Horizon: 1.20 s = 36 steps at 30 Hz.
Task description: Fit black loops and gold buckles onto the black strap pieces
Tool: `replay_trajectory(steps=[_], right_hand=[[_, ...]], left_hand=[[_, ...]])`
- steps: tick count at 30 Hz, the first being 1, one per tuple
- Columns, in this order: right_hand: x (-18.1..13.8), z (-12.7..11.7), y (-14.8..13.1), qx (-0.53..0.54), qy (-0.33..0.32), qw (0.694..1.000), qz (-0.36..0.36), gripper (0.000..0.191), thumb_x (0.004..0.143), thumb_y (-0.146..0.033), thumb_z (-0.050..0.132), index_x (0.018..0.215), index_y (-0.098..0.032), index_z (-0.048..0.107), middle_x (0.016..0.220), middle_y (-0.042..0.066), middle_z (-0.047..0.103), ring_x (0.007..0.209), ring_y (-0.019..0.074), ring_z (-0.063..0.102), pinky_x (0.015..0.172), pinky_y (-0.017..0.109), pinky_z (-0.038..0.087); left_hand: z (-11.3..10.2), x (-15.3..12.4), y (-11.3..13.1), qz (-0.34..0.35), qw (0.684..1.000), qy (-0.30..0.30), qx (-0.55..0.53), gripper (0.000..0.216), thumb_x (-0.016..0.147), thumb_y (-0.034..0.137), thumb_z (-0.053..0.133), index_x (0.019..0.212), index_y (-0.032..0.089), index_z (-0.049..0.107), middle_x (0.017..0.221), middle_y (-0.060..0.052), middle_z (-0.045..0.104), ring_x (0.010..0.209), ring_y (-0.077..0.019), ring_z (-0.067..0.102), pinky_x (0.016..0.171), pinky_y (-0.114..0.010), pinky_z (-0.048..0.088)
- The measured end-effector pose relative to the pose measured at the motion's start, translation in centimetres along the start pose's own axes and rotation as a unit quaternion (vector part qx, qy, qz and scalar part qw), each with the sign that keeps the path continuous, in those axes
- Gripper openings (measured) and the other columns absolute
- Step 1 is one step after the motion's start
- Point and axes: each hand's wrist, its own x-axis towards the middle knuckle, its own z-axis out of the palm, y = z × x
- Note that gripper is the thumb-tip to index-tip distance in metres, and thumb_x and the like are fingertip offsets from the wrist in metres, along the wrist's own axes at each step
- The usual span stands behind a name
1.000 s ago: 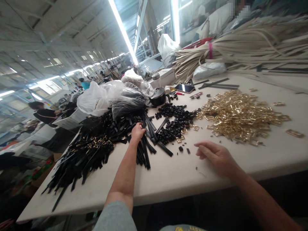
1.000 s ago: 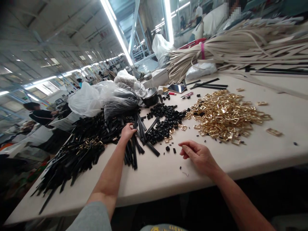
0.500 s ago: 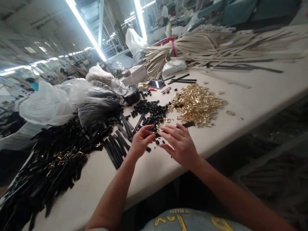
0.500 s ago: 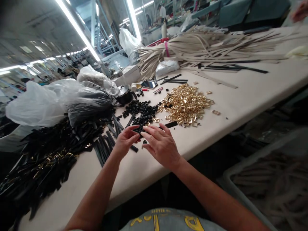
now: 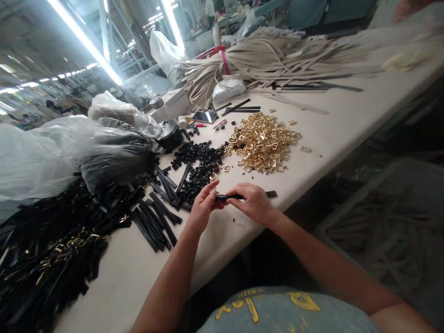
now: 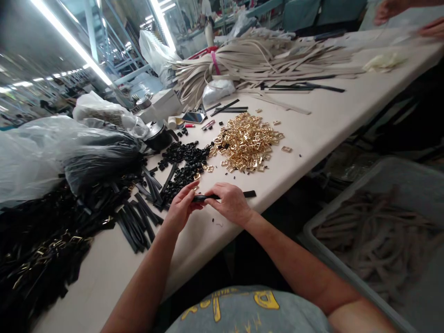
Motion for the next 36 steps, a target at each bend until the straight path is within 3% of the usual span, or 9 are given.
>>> replay_trajectory(steps=[5, 10, 13, 15, 19, 23, 26, 30, 36], right_hand=[[-0.3, 0.4, 0.3, -0.022, 0.013, 1.000, 0.012, 0.004, 0.082, -0.017, 0.069, 0.080, -0.020, 0.068, 0.078, 0.001, 0.069, 0.075, 0.0164, 0.063, 0.071, 0.027, 0.044], [-0.4, 0.3, 0.0, -0.039, 0.012, 0.999, 0.036, 0.006, 0.079, -0.014, 0.070, 0.079, -0.019, 0.068, 0.077, 0.002, 0.069, 0.074, 0.0172, 0.064, 0.069, 0.027, 0.044], [-0.3, 0.2, 0.1, -0.014, 0.013, 0.999, 0.044, 0.008, 0.078, -0.012, 0.069, 0.078, -0.020, 0.068, 0.077, 0.001, 0.070, 0.073, 0.0162, 0.064, 0.068, 0.026, 0.045], [-0.3, 0.0, 0.3, -0.002, 0.023, 0.998, 0.052, 0.008, 0.078, -0.012, 0.069, 0.078, -0.020, 0.068, 0.077, 0.001, 0.070, 0.073, 0.0159, 0.064, 0.068, 0.026, 0.045], [-0.1, -0.8, 0.7, -0.001, 0.051, 0.996, 0.077, 0.005, 0.078, -0.016, 0.070, 0.078, -0.020, 0.069, 0.077, 0.001, 0.070, 0.072, 0.0161, 0.064, 0.067, 0.027, 0.046], [-0.5, -1.4, 0.5, -0.006, 0.045, 0.997, 0.063, 0.005, 0.080, -0.017, 0.070, 0.078, -0.021, 0.068, 0.076, 0.000, 0.069, 0.072, 0.0159, 0.063, 0.066, 0.026, 0.045], [-1.0, -1.2, 0.0, -0.022, 0.039, 0.998, 0.039, 0.004, 0.080, -0.018, 0.070, 0.079, -0.021, 0.067, 0.076, 0.000, 0.068, 0.073, 0.0168, 0.063, 0.067, 0.028, 0.045], [-1.5, -0.8, -0.3, -0.009, 0.043, 0.999, 0.012, 0.012, 0.081, -0.019, 0.070, 0.093, -0.022, 0.067, 0.087, 0.002, 0.070, 0.083, 0.0185, 0.065, 0.075, 0.029, 0.048], [-1.7, -0.3, -0.3, 0.003, 0.041, 0.999, -0.021, 0.006, 0.089, -0.024, 0.064, 0.093, -0.022, 0.067, 0.086, 0.003, 0.070, 0.081, 0.0173, 0.065, 0.074, 0.028, 0.048]], left_hand=[[-0.2, 0.0, -0.5, 0.106, 0.980, -0.024, 0.164, 0.033, 0.079, 0.037, 0.071, 0.107, 0.019, 0.070, 0.087, -0.006, 0.071, 0.078, -0.0165, 0.066, 0.072, -0.028, 0.052], [0.3, 0.1, -0.4, 0.324, 0.857, 0.006, 0.400, 0.013, 0.087, 0.026, 0.063, 0.092, 0.023, 0.074, 0.098, -0.007, 0.070, 0.090, -0.0176, 0.064, 0.081, -0.031, 0.050], [0.7, -0.3, 0.3, 0.397, 0.781, 0.013, 0.482, 0.014, 0.089, 0.024, 0.059, 0.088, 0.023, 0.072, 0.093, -0.006, 0.069, 0.088, -0.0180, 0.061, 0.082, -0.033, 0.048], [0.9, -0.8, 0.8, 0.424, 0.760, -0.011, 0.493, 0.014, 0.089, 0.025, 0.058, 0.083, 0.022, 0.070, 0.089, -0.006, 0.069, 0.086, -0.0182, 0.060, 0.083, -0.034, 0.046], [0.6, -1.8, 1.2, 0.402, 0.831, -0.022, 0.384, 0.034, 0.089, 0.041, 0.053, 0.064, 0.019, 0.061, 0.073, -0.005, 0.064, 0.071, -0.0171, 0.058, 0.074, -0.032, 0.046], [0.3, -1.3, 0.6, 0.225, 0.922, 0.077, 0.306, 0.031, 0.086, 0.045, 0.058, 0.073, 0.018, 0.064, 0.065, -0.002, 0.062, 0.060, -0.0139, 0.055, 0.059, -0.026, 0.042], [0.8, -0.6, 0.1, 0.105, 0.967, 0.041, 0.228, 0.028, 0.079, 0.044, 0.066, 0.076, 0.017, 0.065, 0.063, -0.001, 0.063, 0.055, -0.0117, 0.054, 0.054, -0.024, 0.042], [1.6, -0.3, -0.1, 0.048, 0.989, 0.015, 0.142, 0.030, 0.074, 0.043, 0.070, 0.066, 0.016, 0.062, 0.058, -0.001, 0.063, 0.049, -0.0093, 0.051, 0.050, -0.022, 0.040], [2.1, -0.4, -0.6, 0.042, 0.994, -0.010, 0.104, 0.032, 0.073, 0.044, 0.071, 0.065, 0.015, 0.063, 0.056, -0.001, 0.062, 0.048, -0.0081, 0.049, 0.049, -0.021, 0.038]])
